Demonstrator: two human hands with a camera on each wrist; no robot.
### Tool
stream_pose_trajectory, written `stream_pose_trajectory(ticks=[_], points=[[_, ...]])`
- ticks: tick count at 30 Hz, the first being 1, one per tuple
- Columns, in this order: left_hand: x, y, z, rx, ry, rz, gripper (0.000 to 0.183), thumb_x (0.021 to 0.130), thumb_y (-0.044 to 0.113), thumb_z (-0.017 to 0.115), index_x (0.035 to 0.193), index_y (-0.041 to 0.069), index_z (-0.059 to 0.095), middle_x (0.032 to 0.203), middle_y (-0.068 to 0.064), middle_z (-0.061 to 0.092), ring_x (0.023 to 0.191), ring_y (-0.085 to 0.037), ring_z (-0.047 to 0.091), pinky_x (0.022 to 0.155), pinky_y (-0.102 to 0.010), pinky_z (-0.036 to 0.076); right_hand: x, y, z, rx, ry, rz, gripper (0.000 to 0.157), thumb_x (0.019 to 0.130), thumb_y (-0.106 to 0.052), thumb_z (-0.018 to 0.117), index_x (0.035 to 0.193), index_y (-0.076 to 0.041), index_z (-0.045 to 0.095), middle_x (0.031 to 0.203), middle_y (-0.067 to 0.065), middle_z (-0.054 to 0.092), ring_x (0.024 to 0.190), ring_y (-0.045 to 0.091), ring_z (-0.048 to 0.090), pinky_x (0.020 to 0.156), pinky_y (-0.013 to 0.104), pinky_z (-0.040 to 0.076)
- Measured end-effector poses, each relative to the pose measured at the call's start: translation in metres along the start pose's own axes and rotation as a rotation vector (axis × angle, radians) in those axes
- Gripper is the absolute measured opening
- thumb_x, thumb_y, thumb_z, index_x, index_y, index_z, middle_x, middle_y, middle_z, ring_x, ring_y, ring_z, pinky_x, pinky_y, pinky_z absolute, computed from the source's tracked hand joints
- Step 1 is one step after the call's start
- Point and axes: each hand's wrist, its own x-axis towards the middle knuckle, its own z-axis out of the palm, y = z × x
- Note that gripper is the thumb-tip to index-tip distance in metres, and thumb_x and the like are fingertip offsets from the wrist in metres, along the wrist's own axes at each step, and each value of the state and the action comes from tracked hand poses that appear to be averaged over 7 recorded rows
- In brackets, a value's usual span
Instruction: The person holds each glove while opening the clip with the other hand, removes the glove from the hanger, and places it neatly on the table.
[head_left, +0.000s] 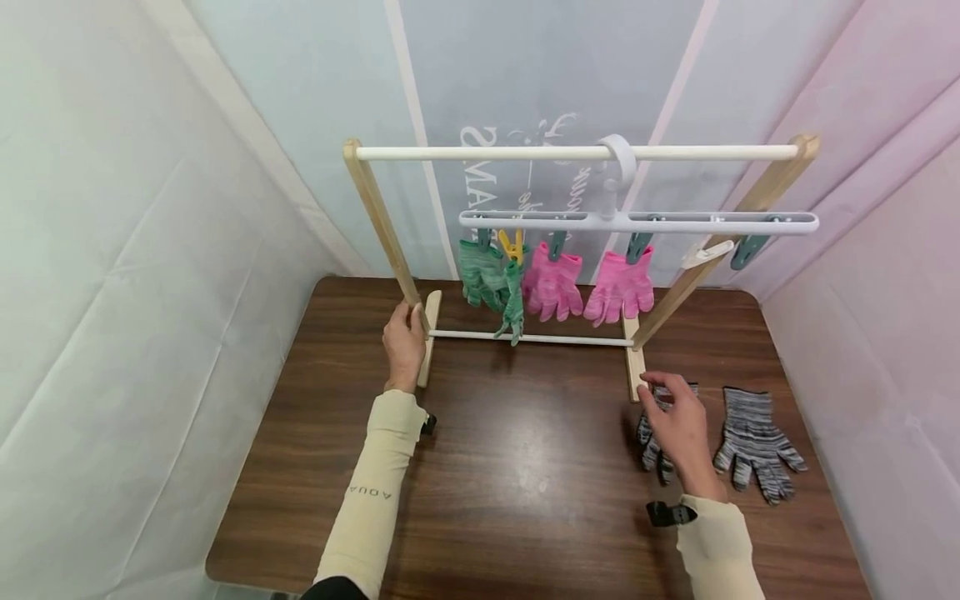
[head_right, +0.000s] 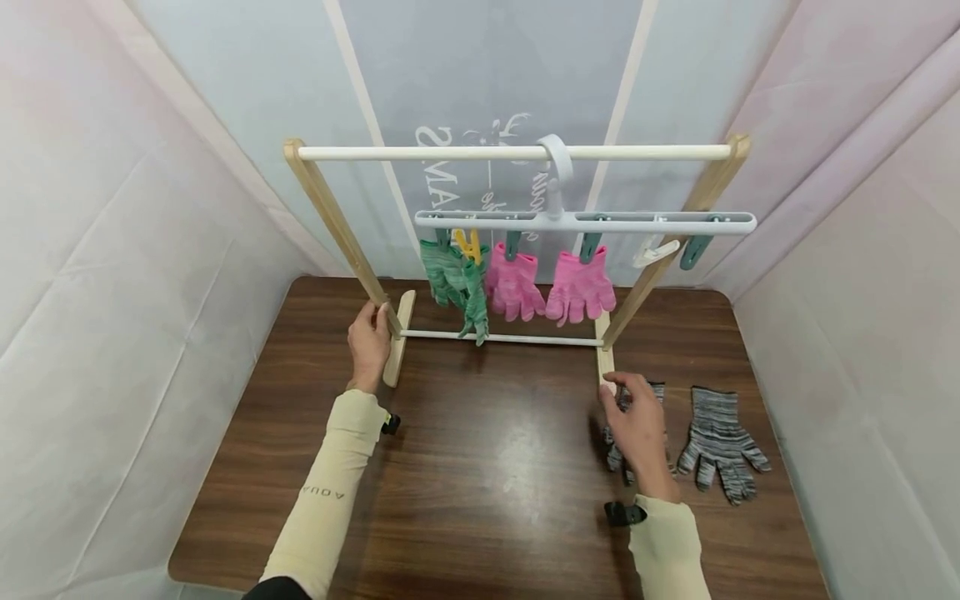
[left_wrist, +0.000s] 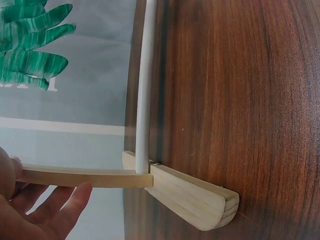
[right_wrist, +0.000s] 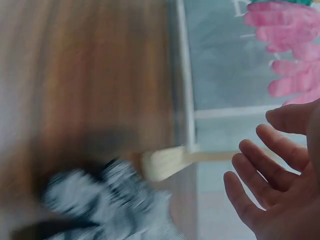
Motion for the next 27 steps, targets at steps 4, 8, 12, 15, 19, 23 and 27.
stream_pose_trajectory(ticks=[4,8,12,15,19,23,27], points=[[0.0,-0.001,-0.001,0.008,0.014,-0.013,0.032,0.11,0.031,0.054,0.129,0.012,0.07,0.116,-0.02,0.075,0.097,-0.04,0.073,0.084,-0.054,0.058,0.012,-0.018,0.0,0.083,0.029,-0.033,0.03,0.099,-0.014,0.071,0.127,-0.003,0.069,0.122,0.016,0.069,0.1,0.03,0.066,0.081,0.007,0.044],[0.0,0.0,-0.002,0.01,0.009,-0.017,0.031,0.11,0.032,0.054,0.13,0.014,0.07,0.116,-0.019,0.075,0.096,-0.04,0.072,0.085,-0.055,0.058,0.024,-0.033,-0.004,0.162,0.071,-0.059,0.043,0.098,-0.015,0.073,0.137,-0.001,0.062,0.131,0.019,0.064,0.106,0.036,0.066,0.085,0.007,0.042],[-0.001,0.002,-0.001,0.003,0.003,-0.02,0.032,0.11,0.032,0.053,0.13,0.014,0.07,0.117,-0.019,0.075,0.095,-0.04,0.073,0.083,-0.054,0.058,0.039,-0.047,-0.009,0.212,0.075,-0.068,0.058,0.097,-0.018,0.074,0.149,-0.005,0.052,0.145,0.018,0.057,0.129,0.035,0.058,0.1,0.024,0.048],[0.0,0.004,-0.001,0.006,0.006,-0.022,0.032,0.11,0.032,0.054,0.131,0.014,0.07,0.118,-0.019,0.075,0.097,-0.04,0.073,0.084,-0.054,0.058,0.052,-0.057,-0.013,0.246,0.052,-0.083,0.068,0.097,-0.02,0.075,0.156,-0.008,0.043,0.156,0.016,0.05,0.142,0.033,0.05,0.111,0.045,0.048],[0.002,0.006,-0.002,0.016,0.008,-0.016,0.032,0.11,0.032,0.053,0.13,0.014,0.07,0.119,-0.019,0.075,0.099,-0.04,0.072,0.085,-0.055,0.058,0.069,-0.067,-0.015,0.278,0.015,-0.099,0.077,0.098,-0.025,0.074,0.163,-0.013,0.033,0.165,0.013,0.041,0.152,0.032,0.04,0.117,0.061,0.041],[0.001,0.006,-0.002,0.012,0.001,-0.011,0.033,0.11,0.033,0.052,0.13,0.013,0.069,0.12,-0.019,0.074,0.099,-0.04,0.072,0.084,-0.055,0.058,0.079,-0.069,-0.015,0.285,-0.017,-0.111,0.084,0.098,-0.028,0.074,0.166,-0.013,0.026,0.169,0.012,0.035,0.155,0.034,0.035,0.121,0.064,0.035],[-0.004,0.002,-0.003,-0.001,-0.01,-0.024,0.033,0.111,0.031,0.052,0.131,0.011,0.069,0.122,-0.019,0.073,0.1,-0.04,0.072,0.083,-0.055,0.058,0.081,-0.067,-0.012,0.278,-0.044,-0.104,0.087,0.098,-0.028,0.075,0.166,-0.011,0.023,0.17,0.014,0.034,0.155,0.037,0.036,0.122,0.065,0.032]])
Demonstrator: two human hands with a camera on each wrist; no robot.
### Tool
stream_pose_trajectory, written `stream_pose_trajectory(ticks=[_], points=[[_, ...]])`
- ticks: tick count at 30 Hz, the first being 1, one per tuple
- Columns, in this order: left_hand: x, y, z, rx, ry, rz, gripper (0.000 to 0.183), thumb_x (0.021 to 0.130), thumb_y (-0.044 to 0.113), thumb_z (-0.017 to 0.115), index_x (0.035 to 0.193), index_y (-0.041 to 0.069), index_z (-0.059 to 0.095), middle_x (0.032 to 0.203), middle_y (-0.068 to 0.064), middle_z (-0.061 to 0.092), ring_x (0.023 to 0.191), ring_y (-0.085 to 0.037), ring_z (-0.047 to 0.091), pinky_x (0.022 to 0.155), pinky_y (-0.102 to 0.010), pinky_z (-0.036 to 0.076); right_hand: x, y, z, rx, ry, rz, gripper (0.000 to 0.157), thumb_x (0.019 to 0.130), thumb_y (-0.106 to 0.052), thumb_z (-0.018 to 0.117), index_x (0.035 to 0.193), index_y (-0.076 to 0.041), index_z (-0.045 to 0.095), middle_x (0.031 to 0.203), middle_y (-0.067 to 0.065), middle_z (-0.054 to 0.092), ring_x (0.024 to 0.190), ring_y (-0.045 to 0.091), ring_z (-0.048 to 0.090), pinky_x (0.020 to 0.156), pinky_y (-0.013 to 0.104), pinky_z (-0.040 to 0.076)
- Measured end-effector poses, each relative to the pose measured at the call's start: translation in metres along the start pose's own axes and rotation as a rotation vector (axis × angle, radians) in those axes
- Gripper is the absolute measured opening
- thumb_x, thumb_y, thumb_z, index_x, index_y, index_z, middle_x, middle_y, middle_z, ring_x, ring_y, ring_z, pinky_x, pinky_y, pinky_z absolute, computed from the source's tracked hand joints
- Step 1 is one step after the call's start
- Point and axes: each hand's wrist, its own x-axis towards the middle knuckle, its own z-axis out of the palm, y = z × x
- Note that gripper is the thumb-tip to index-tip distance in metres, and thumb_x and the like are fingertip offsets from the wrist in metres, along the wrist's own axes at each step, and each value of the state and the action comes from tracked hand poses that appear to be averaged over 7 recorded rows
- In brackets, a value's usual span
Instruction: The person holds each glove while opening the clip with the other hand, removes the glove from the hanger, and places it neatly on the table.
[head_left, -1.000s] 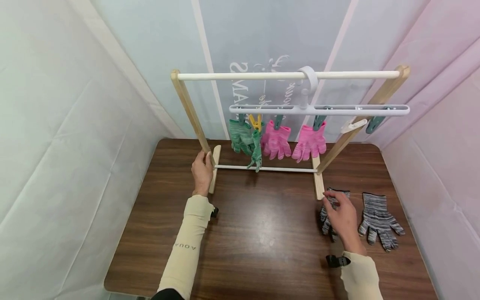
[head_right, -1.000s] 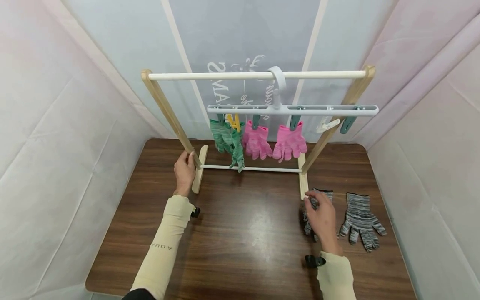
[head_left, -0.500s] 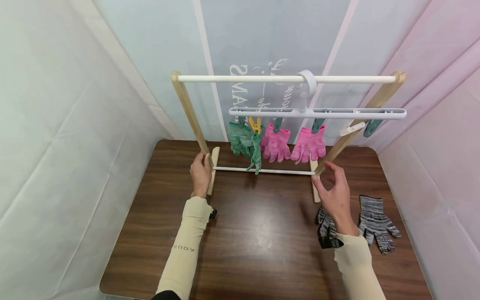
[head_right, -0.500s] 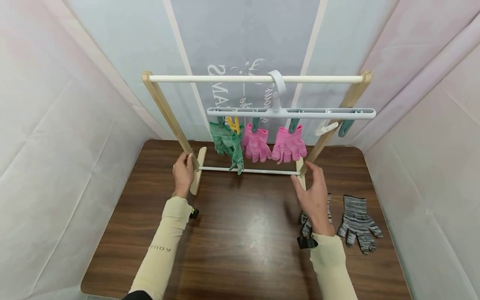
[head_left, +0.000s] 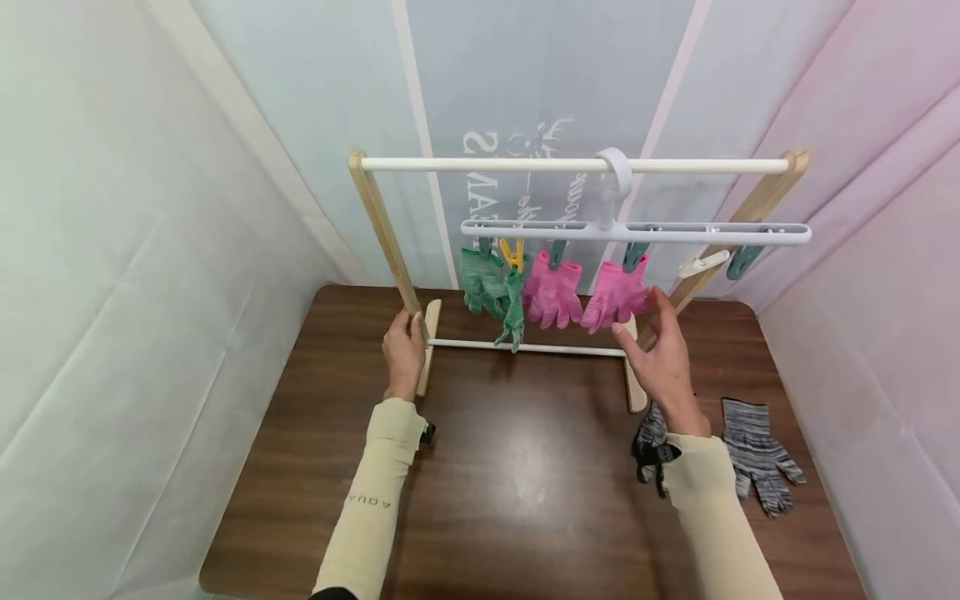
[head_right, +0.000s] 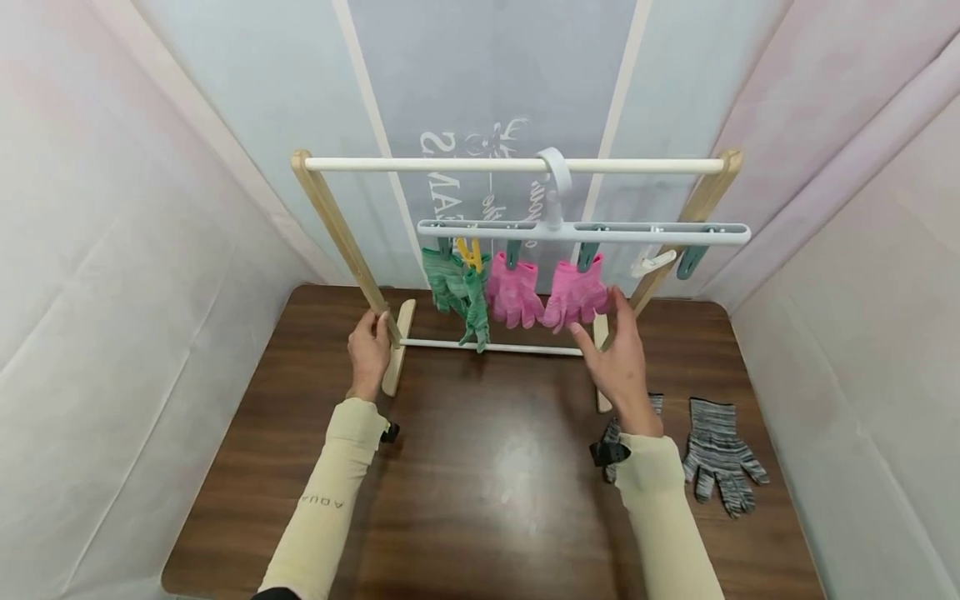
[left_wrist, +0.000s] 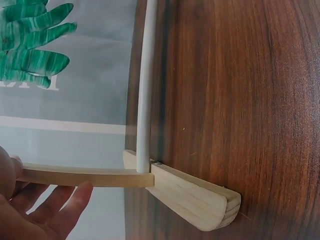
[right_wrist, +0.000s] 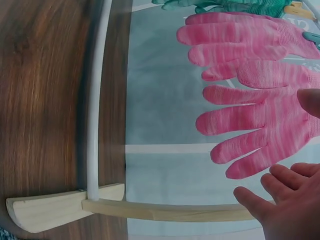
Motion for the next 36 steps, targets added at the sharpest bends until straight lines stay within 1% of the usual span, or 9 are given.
stream_pose_trajectory(ticks=[7,11,13,15,19,23,27,33,36], points=[[-0.004,-0.003,0.001,0.02,0.007,-0.003,0.032,0.11,0.032,0.052,0.13,0.014,0.069,0.123,-0.017,0.073,0.103,-0.039,0.071,0.086,-0.055,0.058,0.001,-0.003,0.004,0.083,0.023,0.016,0.083,0.096,-0.021,0.076,0.163,-0.009,0.029,0.156,0.021,0.047,0.144,0.039,0.046,0.123,0.061,0.033],[-0.001,-0.002,0.001,0.031,0.009,0.001,0.032,0.11,0.034,0.052,0.127,0.014,0.07,0.118,-0.017,0.074,0.099,-0.039,0.071,0.084,-0.055,0.057,0.005,-0.009,0.005,0.132,0.046,0.029,0.074,0.096,-0.016,0.075,0.159,-0.009,0.038,0.143,0.02,0.056,0.132,0.03,0.054,0.12,0.057,0.037],[0.0,-0.001,0.0,0.031,0.012,0.003,0.031,0.11,0.034,0.052,0.126,0.013,0.07,0.117,-0.018,0.074,0.098,-0.039,0.071,0.082,-0.055,0.057,0.007,-0.012,0.005,0.127,0.045,0.052,0.068,0.097,-0.015,0.074,0.157,-0.008,0.043,0.136,0.016,0.058,0.122,0.02,0.056,0.116,0.047,0.042],[0.001,0.0,0.0,0.031,0.017,0.006,0.031,0.11,0.034,0.053,0.125,0.013,0.07,0.115,-0.018,0.074,0.097,-0.04,0.071,0.082,-0.055,0.057,0.007,-0.019,0.005,0.134,0.045,0.067,0.059,0.097,-0.014,0.074,0.151,-0.004,0.051,0.124,0.005,0.061,0.112,0.009,0.056,0.108,0.033,0.047],[0.003,-0.001,-0.001,0.029,0.027,0.01,0.029,0.11,0.033,0.054,0.122,0.012,0.071,0.113,-0.019,0.075,0.098,-0.04,0.071,0.083,-0.055,0.057,0.003,-0.043,0.003,0.178,0.045,0.091,0.042,0.097,-0.011,0.073,0.134,0.005,0.064,0.101,-0.016,0.063,0.091,-0.003,0.057,0.084,0.012,0.047],[0.004,-0.002,-0.002,0.031,0.036,0.018,0.028,0.109,0.031,0.055,0.12,0.01,0.071,0.111,-0.019,0.075,0.096,-0.04,0.071,0.083,-0.055,0.057,-0.001,-0.057,0.002,0.225,0.049,0.077,0.027,0.096,-0.01,0.074,0.115,0.009,0.069,0.082,-0.022,0.065,0.073,-0.005,0.059,0.063,0.011,0.048],[0.003,-0.003,-0.003,0.033,0.043,0.022,0.027,0.109,0.03,0.056,0.12,0.01,0.071,0.11,-0.02,0.075,0.096,-0.039,0.071,0.083,-0.055,0.056,-0.003,-0.056,0.006,0.233,0.054,0.069,0.02,0.096,-0.008,0.074,0.104,0.009,0.07,0.075,-0.019,0.064,0.065,-0.004,0.054,0.056,0.013,0.045],[0.003,-0.001,-0.006,0.031,0.029,0.025,0.029,0.109,0.031,0.055,0.12,0.009,0.071,0.11,-0.02,0.075,0.093,-0.04,0.071,0.082,-0.055,0.057,-0.004,-0.033,0.014,0.261,0.037,0.086,0.021,0.097,-0.013,0.075,0.109,0.004,0.072,0.084,-0.019,0.064,0.072,-0.002,0.057,0.06,0.014,0.047],[0.003,0.001,-0.008,0.021,0.02,0.028,0.03,0.11,0.031,0.055,0.12,0.009,0.072,0.11,-0.02,0.075,0.093,-0.04,0.071,0.082,-0.055,0.057,-0.007,-0.03,0.013,0.267,0.021,0.086,0.027,0.097,-0.018,0.075,0.116,0.002,0.072,0.088,-0.02,0.067,0.075,-0.001,0.06,0.061,0.015,0.05]])
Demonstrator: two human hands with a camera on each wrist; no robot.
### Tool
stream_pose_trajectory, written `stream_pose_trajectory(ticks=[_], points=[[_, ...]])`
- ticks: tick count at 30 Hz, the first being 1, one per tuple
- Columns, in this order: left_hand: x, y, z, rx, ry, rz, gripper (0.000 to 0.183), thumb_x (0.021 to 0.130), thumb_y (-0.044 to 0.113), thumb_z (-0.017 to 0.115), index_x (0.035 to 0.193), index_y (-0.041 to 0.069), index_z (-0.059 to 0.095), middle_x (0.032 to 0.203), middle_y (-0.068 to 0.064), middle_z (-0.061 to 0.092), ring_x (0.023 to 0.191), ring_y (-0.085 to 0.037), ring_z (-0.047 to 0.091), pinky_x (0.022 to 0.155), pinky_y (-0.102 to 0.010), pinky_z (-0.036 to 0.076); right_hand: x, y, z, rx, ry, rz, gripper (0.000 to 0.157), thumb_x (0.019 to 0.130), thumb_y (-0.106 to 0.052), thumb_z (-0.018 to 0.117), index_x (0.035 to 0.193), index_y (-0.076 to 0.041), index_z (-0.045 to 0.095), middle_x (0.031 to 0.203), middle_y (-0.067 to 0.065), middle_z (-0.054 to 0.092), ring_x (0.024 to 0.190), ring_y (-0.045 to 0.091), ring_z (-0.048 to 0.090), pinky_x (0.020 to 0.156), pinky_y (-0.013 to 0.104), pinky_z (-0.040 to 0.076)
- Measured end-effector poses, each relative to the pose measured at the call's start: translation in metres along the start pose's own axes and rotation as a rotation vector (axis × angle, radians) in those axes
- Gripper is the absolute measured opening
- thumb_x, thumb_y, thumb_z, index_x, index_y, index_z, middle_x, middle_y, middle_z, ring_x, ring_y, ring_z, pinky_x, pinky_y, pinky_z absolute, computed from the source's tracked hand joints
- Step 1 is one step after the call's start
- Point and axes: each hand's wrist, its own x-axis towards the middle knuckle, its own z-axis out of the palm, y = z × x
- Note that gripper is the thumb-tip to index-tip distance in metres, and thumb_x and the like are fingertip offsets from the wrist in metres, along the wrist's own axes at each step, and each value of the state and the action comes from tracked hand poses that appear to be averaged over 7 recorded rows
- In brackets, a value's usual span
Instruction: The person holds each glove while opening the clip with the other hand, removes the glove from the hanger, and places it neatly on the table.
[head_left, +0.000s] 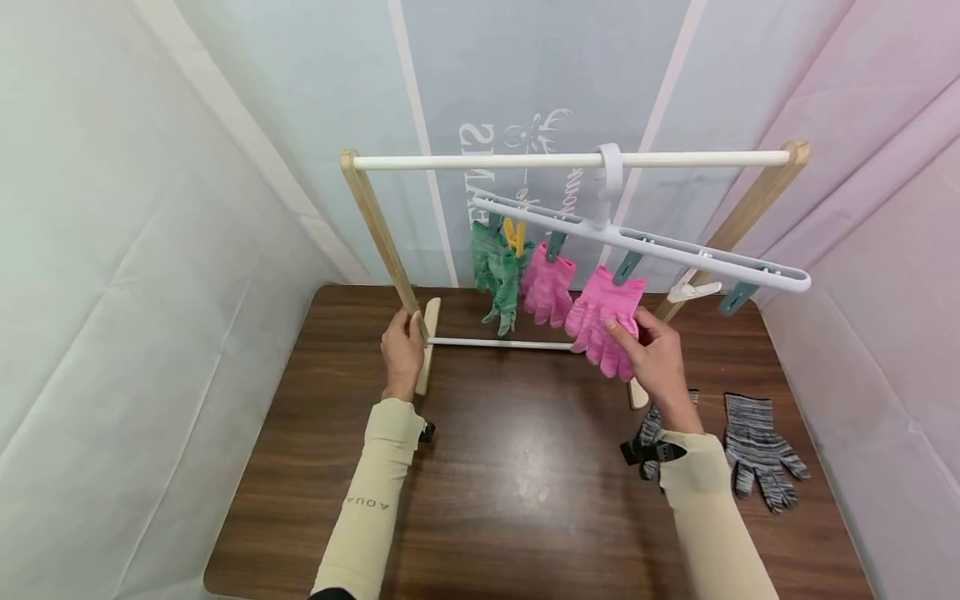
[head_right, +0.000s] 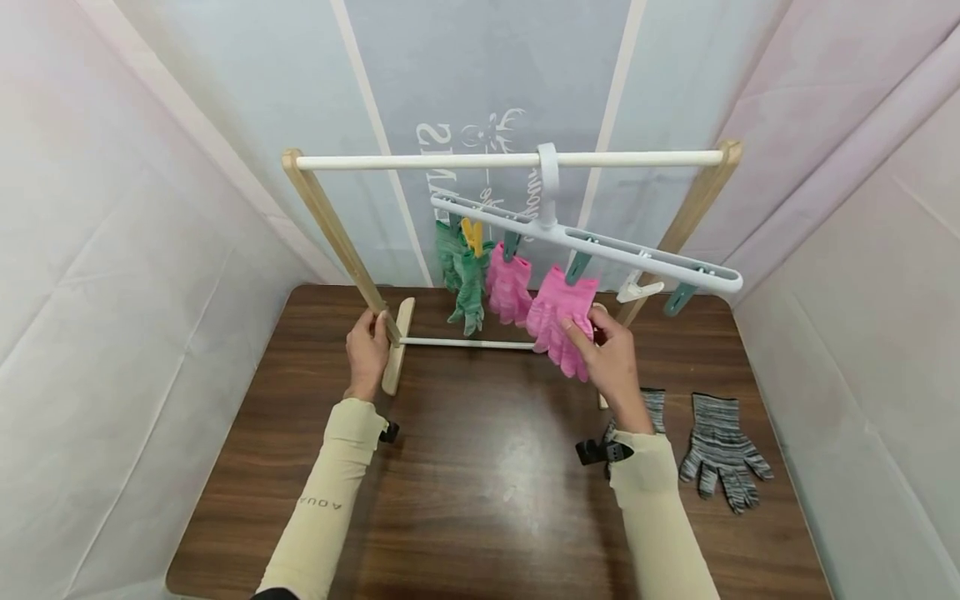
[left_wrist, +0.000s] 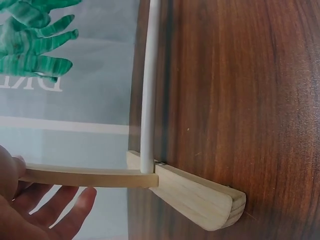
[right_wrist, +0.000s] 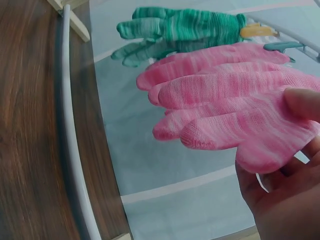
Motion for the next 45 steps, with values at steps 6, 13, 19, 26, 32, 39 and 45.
stream_pose_trajectory(ticks=[6,13,19,26,32,39,45], points=[[0.002,0.0,0.0,-0.011,-0.007,0.024,0.03,0.11,0.029,0.055,0.12,0.006,0.071,0.11,-0.021,0.074,0.092,-0.039,0.07,0.082,-0.052,0.056,-0.005,0.0,-0.001,-0.011,-0.011,0.006,0.033,0.099,-0.023,0.073,0.123,-0.001,0.07,0.089,-0.021,0.07,0.074,-0.001,0.06,0.061,0.016,0.05],[-0.001,-0.006,-0.001,-0.014,-0.053,0.005,0.029,0.11,0.027,0.055,0.119,0.005,0.07,0.111,-0.02,0.073,0.096,-0.039,0.068,0.086,-0.052,0.055,-0.008,0.0,-0.002,0.013,-0.012,0.008,0.026,0.101,-0.022,0.071,0.114,0.0,0.069,0.084,-0.016,0.067,0.071,-0.002,0.057,0.059,0.016,0.048],[-0.015,-0.008,-0.002,-0.033,-0.101,-0.083,0.037,0.111,0.027,0.052,0.138,0.005,0.063,0.126,-0.02,0.067,0.109,-0.037,0.068,0.091,-0.052,0.055,-0.01,0.002,-0.007,0.009,-0.059,0.046,0.025,0.103,-0.027,0.068,0.112,-0.004,0.066,0.081,-0.015,0.067,0.068,0.0,0.058,0.056,0.018,0.049],[-0.031,0.001,0.002,-0.035,-0.112,-0.156,0.033,0.109,0.024,0.054,0.134,0.001,0.056,0.126,-0.02,0.058,0.107,-0.034,0.067,0.082,-0.049,0.057,-0.013,0.003,-0.008,0.001,-0.041,0.061,0.033,0.102,-0.029,0.068,0.118,0.001,0.069,0.076,-0.015,0.067,0.063,0.0,0.057,0.052,0.02,0.049],[-0.033,0.032,0.014,-0.114,-0.177,-0.013,0.025,0.109,0.019,0.057,0.121,0.001,0.068,0.118,-0.019,0.07,0.108,-0.034,0.069,0.088,-0.05,0.058,-0.014,0.004,-0.005,0.038,0.026,0.031,0.025,0.1,-0.021,0.071,0.115,0.0,0.07,0.075,-0.017,0.067,0.063,-0.003,0.058,0.053,0.017,0.049],[-0.04,0.096,0.032,-0.288,-0.311,0.201,0.022,0.107,0.021,0.061,0.112,0.004,0.075,0.113,-0.013,0.078,0.104,-0.03,0.075,0.091,-0.04,0.061,-0.016,0.005,-0.007,0.041,0.04,0.015,0.022,0.101,-0.02,0.071,0.109,0.001,0.068,0.072,-0.015,0.062,0.061,-0.002,0.054,0.052,0.017,0.046],[-0.047,0.147,0.042,-0.407,-0.391,0.302,0.027,0.108,0.026,0.059,0.116,0.006,0.075,0.114,-0.012,0.077,0.108,-0.026,0.073,0.093,-0.036,0.06,-0.015,0.006,-0.008,0.039,0.033,0.048,0.024,0.102,-0.023,0.069,0.111,-0.001,0.068,0.073,-0.015,0.063,0.062,-0.001,0.056,0.053,0.018,0.047]])
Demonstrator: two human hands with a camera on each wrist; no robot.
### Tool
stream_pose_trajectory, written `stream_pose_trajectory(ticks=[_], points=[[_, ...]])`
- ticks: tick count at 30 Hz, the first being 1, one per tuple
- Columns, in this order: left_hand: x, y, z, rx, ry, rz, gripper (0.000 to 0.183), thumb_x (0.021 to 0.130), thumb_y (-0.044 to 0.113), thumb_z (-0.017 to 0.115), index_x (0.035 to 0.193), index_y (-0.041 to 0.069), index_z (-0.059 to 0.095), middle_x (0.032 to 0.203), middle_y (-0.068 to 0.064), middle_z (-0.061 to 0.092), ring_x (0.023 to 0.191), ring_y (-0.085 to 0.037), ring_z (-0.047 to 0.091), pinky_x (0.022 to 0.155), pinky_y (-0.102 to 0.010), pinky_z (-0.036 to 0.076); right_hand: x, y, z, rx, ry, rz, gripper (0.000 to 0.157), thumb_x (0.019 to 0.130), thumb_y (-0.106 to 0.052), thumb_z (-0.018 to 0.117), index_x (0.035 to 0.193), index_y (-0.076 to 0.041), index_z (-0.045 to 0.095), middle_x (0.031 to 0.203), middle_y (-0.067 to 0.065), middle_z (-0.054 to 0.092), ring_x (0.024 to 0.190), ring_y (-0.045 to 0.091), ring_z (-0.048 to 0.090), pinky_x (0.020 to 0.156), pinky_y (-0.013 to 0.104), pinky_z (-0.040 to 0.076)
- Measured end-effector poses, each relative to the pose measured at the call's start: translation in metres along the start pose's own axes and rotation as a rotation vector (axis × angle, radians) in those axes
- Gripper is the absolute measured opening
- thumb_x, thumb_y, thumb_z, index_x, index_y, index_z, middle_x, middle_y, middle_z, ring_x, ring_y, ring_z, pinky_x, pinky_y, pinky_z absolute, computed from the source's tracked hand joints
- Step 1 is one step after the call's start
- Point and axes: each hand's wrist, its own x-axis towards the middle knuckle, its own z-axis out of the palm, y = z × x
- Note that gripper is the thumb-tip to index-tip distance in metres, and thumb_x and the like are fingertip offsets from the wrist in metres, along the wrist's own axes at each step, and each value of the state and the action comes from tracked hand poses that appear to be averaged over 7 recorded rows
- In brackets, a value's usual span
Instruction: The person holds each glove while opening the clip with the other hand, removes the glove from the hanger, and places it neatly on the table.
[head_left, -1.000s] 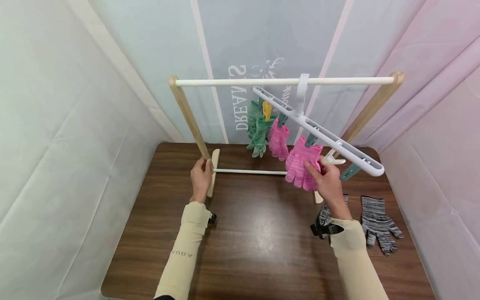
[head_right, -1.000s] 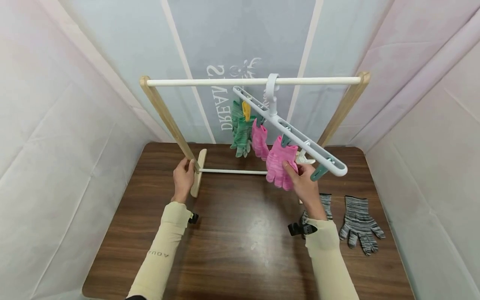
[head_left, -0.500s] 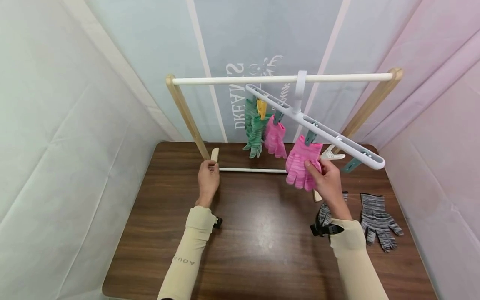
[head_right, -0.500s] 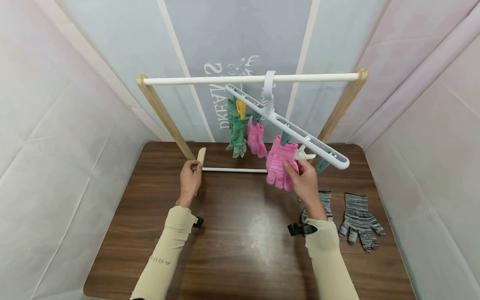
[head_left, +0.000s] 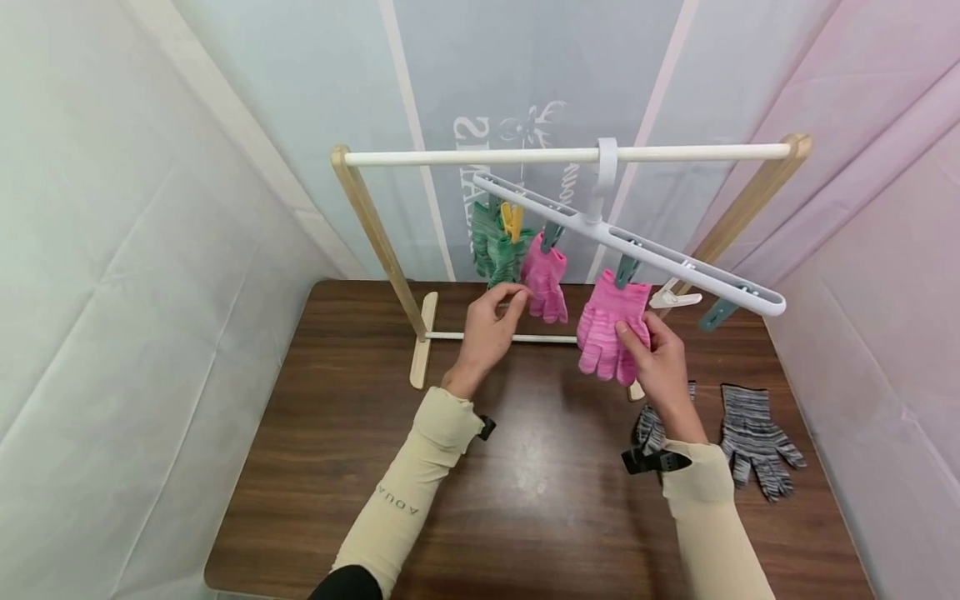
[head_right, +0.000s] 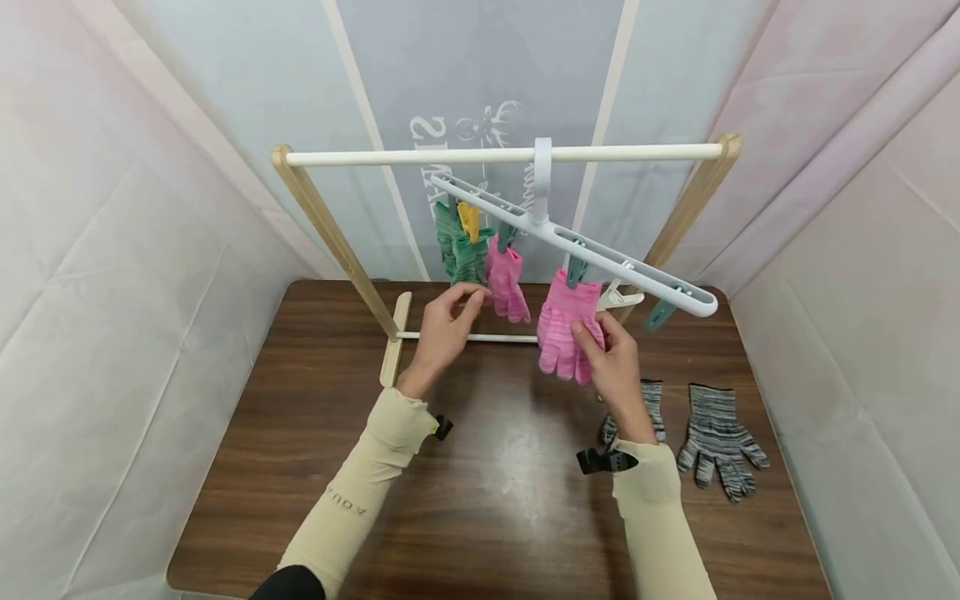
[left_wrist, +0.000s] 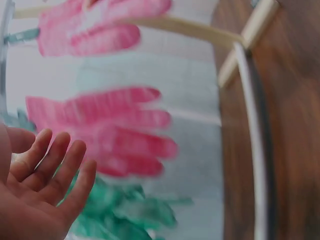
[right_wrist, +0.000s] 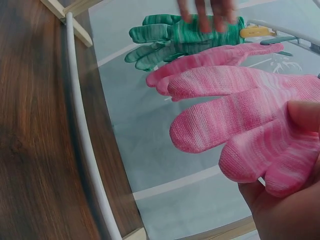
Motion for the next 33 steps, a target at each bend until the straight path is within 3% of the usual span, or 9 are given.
stream_pose_trajectory(ticks=[8,10,14,17,21,33], points=[[0.004,0.029,0.02,-0.158,-0.053,0.02,0.027,0.108,0.024,0.059,0.123,0.007,0.073,0.121,-0.013,0.075,0.11,-0.037,0.072,0.085,-0.026,0.057,-0.005,0.004,0.002,0.017,-0.008,0.062,0.022,0.102,-0.022,0.069,0.114,-0.004,0.068,0.073,-0.014,0.063,0.062,0.0,0.057,0.053,0.019,0.048],[0.003,0.033,0.024,-0.196,-0.067,0.017,0.027,0.108,0.022,0.059,0.124,0.006,0.072,0.122,-0.014,0.075,0.112,-0.035,0.072,0.087,-0.033,0.06,-0.007,0.006,0.001,0.022,-0.007,0.071,0.02,0.102,-0.021,0.069,0.114,-0.006,0.068,0.073,-0.015,0.064,0.062,0.0,0.058,0.053,0.019,0.049],[0.008,0.039,0.035,-0.249,-0.147,0.017,0.03,0.108,0.021,0.059,0.131,0.005,0.069,0.126,-0.015,0.074,0.099,-0.039,0.072,0.084,-0.043,0.061,-0.01,0.007,-0.003,0.032,0.008,0.067,0.017,0.102,-0.021,0.068,0.116,-0.011,0.07,0.076,-0.017,0.066,0.064,-0.001,0.059,0.055,0.018,0.049],[0.015,0.045,0.044,-0.236,-0.235,0.03,0.036,0.108,0.025,0.058,0.139,0.009,0.064,0.135,-0.01,0.07,0.106,-0.033,0.072,0.088,-0.032,0.061,-0.012,0.006,-0.006,0.057,0.027,0.084,0.014,0.102,-0.021,0.069,0.114,-0.016,0.071,0.079,-0.017,0.068,0.066,-0.002,0.061,0.057,0.017,0.05],[0.024,0.052,0.056,-0.201,-0.336,0.04,0.042,0.109,0.029,0.057,0.148,0.017,0.058,0.147,-0.003,0.064,0.128,-0.02,0.067,0.102,-0.021,0.054,-0.014,0.007,-0.008,0.101,0.027,0.114,0.01,0.101,-0.019,0.069,0.111,-0.019,0.071,0.078,-0.015,0.07,0.065,-0.001,0.063,0.056,0.016,0.051],[0.041,0.063,0.075,-0.132,-0.449,-0.046,0.048,0.108,0.03,0.057,0.154,0.014,0.053,0.159,-0.004,0.053,0.138,-0.022,0.061,0.107,-0.027,0.053,-0.016,0.01,-0.009,0.13,0.012,0.114,0.008,0.103,-0.019,0.067,0.109,-0.022,0.07,0.071,-0.012,0.065,0.056,0.0,0.058,0.048,0.018,0.046]])
